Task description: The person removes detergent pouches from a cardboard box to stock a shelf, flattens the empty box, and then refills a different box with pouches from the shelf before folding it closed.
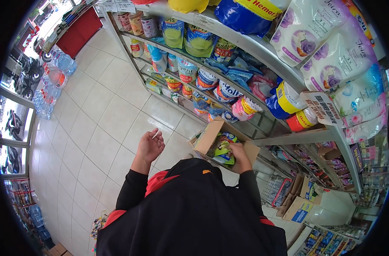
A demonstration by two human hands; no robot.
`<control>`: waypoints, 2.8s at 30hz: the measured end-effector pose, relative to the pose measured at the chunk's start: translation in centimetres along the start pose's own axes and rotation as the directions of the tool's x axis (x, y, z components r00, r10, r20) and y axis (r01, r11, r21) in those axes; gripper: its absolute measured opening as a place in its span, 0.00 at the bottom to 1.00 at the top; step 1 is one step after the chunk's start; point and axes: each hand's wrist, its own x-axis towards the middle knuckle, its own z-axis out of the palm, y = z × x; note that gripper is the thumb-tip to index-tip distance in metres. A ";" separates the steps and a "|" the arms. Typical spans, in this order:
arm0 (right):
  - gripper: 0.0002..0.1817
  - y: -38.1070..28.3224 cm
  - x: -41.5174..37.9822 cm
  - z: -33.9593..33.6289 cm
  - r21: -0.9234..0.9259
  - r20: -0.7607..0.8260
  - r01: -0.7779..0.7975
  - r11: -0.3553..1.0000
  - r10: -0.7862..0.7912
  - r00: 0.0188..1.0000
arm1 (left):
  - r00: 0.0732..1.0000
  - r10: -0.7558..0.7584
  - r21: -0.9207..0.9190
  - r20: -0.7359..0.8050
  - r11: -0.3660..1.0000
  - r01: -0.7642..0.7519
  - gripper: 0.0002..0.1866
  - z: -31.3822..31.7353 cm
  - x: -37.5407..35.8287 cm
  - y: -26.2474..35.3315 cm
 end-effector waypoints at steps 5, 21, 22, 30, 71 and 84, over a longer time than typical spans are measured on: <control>0.06 -6.5 -7.6 -2.9 0.298 -0.136 0.138 0.944 -0.101 0.986 | 0.986 -0.101 0.197 0.134 0.978 0.073 0.14 1.6 0.7 -1.6; 0.11 -15.2 -15.0 3.3 0.076 -0.068 0.500 0.863 -0.496 0.866 | 0.878 0.005 0.107 0.479 0.992 -0.064 0.15 12.3 -2.4 -9.3; 0.10 -16.1 -15.1 4.0 0.263 -0.153 0.484 0.834 -0.459 0.875 | 0.881 0.006 0.107 0.474 0.992 -0.064 0.15 12.2 -2.5 -9.2; 0.09 -16.3 -13.9 5.3 0.258 -0.242 0.453 0.853 -0.397 0.885 | 0.908 0.136 -0.030 0.396 0.990 -0.136 0.18 12.4 -3.0 -7.4; 0.61 -17.6 -13.8 3.4 0.234 -0.284 0.757 0.610 -0.701 0.654 | 0.767 0.202 0.187 0.609 0.903 -0.386 0.09 13.1 -5.4 -2.8; 0.52 -17.7 -15.2 4.4 0.214 -0.188 0.655 0.725 -0.627 0.756 | 0.870 0.263 0.294 0.418 0.866 -0.404 0.06 12.5 -4.1 -4.6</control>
